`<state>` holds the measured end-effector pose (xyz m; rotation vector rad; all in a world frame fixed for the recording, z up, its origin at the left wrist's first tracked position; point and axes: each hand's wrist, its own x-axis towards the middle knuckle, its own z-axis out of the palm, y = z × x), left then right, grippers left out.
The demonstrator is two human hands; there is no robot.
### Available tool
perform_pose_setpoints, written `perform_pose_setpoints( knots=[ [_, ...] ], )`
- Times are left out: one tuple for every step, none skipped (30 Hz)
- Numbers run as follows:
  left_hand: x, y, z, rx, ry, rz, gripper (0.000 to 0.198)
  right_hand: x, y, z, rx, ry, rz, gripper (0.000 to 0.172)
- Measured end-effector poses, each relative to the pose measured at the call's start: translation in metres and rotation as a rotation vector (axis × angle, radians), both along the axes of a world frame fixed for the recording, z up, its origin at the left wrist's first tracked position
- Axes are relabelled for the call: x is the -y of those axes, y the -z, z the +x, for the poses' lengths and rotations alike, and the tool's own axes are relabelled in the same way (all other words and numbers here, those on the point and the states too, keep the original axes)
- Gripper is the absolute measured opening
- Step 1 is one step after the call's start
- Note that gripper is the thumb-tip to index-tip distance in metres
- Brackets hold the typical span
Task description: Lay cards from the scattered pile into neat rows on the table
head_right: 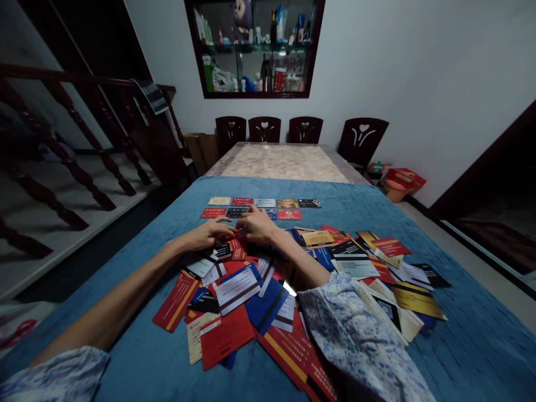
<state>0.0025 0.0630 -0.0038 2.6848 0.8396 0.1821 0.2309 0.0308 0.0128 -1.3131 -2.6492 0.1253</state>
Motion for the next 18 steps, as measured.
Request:
perform_pose_setpoints(
  knots=[
    [-0.0012,0.0012,-0.0007,-0.009,0.0,0.011,0.06,0.0,0.0021,-0.0002,-0.002,-0.002,-0.005,0.027],
    [-0.0024,0.0022,-0.0014,-0.017,0.001,0.024,0.063,0.0,0.004,-0.0004,-0.002,-0.006,-0.011,0.027],
    [-0.0035,0.0032,-0.0019,-0.023,0.003,0.038,0.065,0.0001,0.0056,-0.0006,0.0,-0.012,-0.02,0.027],
    [-0.0045,0.004,-0.0023,-0.031,0.007,0.049,0.067,0.0003,0.0066,-0.0008,0.003,-0.018,-0.031,0.028],
    [-0.0053,0.0046,-0.0026,-0.04,0.008,0.061,0.068,0.0006,0.0072,-0.0009,0.009,-0.02,-0.042,0.028],
    [-0.0058,0.0051,-0.0028,-0.05,0.004,0.07,0.067,0.0011,0.0073,-0.0011,0.016,-0.018,-0.052,0.029],
    [-0.0061,0.0055,-0.0028,-0.062,-0.001,0.077,0.067,0.0018,0.0071,-0.0013,0.024,-0.013,-0.063,0.03],
    [-0.0061,0.0058,-0.0028,-0.071,-0.005,0.08,0.066,0.0027,0.0067,-0.0016,0.032,-0.006,-0.071,0.032],
    [-0.0057,0.0059,-0.0027,-0.076,-0.009,0.082,0.065,0.0036,0.0063,-0.0018,0.038,-0.001,-0.078,0.033],
    [-0.0051,0.0058,-0.0025,-0.077,-0.013,0.084,0.063,0.0045,0.0059,-0.0021,0.044,0.004,-0.082,0.036],
    [-0.0043,0.0056,-0.0023,-0.076,-0.017,0.086,0.06,0.0054,0.0058,-0.0023,0.048,0.008,-0.084,0.038],
    [-0.0033,0.0053,-0.0021,-0.074,-0.019,0.087,0.055,0.0061,0.0059,-0.0024,0.053,0.012,-0.086,0.041],
    [-0.0022,0.0048,-0.0018,-0.073,-0.021,0.091,0.051,0.0066,0.0061,-0.0024,0.057,0.016,-0.087,0.043],
    [-0.0011,0.0042,-0.0014,-0.074,-0.025,0.097,0.046,0.007,0.0065,-0.0024,0.061,0.019,-0.088,0.045],
    [-0.0002,0.0035,-0.0009,-0.077,-0.026,0.104,0.043,0.0072,0.0069,-0.0022,0.064,0.021,-0.092,0.047],
    [0.0005,0.0027,-0.0004,-0.082,-0.025,0.111,0.041,0.0073,0.0073,-0.0021,0.067,0.02,-0.095,0.048],
    [0.001,0.0019,0.0001,-0.087,-0.023,0.118,0.04,0.0073,0.0076,-0.0019,0.068,0.018,-0.098,0.049],
    [0.0013,0.0013,0.0005,-0.093,-0.023,0.123,0.04,0.0073,0.0077,-0.0019,0.069,0.015,-0.098,0.049]
  ],
)
